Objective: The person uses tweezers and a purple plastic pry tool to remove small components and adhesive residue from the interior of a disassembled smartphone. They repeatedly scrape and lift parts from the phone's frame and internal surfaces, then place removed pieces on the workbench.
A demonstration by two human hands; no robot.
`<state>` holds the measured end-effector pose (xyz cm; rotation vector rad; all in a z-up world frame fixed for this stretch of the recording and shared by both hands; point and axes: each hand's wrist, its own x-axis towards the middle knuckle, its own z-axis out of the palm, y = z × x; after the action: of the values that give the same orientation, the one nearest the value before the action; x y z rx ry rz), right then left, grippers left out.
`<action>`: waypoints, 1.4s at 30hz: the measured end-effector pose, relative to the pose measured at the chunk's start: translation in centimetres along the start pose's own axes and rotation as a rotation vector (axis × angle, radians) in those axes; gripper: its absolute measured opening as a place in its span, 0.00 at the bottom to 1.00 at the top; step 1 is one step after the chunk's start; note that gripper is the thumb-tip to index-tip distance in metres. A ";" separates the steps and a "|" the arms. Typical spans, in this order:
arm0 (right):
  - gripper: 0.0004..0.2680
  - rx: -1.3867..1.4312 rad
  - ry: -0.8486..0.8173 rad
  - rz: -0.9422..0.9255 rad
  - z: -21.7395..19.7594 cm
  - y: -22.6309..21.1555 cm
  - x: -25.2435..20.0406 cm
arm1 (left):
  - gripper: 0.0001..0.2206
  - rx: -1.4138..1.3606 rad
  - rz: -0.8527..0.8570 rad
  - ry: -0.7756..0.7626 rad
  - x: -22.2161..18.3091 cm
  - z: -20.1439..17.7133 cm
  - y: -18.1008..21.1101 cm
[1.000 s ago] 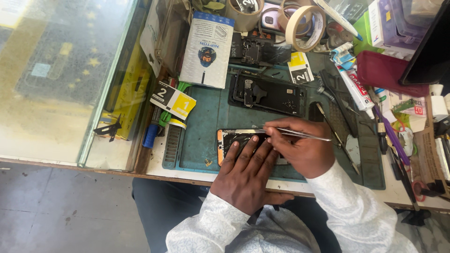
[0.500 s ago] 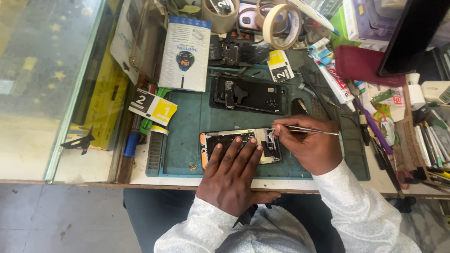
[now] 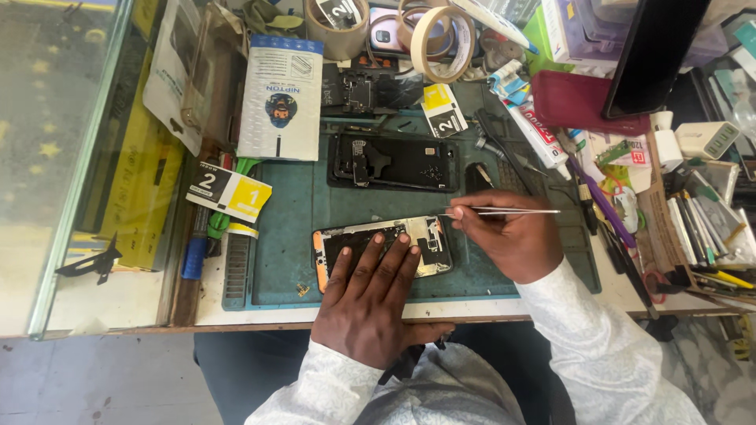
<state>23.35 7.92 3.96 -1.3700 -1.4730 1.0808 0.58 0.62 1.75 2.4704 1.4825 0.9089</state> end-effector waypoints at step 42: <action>0.07 -0.057 -0.103 -0.144 -0.2 0.1 -0.2 | 0.42 -0.006 -0.003 -0.002 0.2 0.0 0.2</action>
<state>23.57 7.72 3.88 -1.2423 -1.6618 1.0373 0.76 0.73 1.93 2.4634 1.4811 0.9090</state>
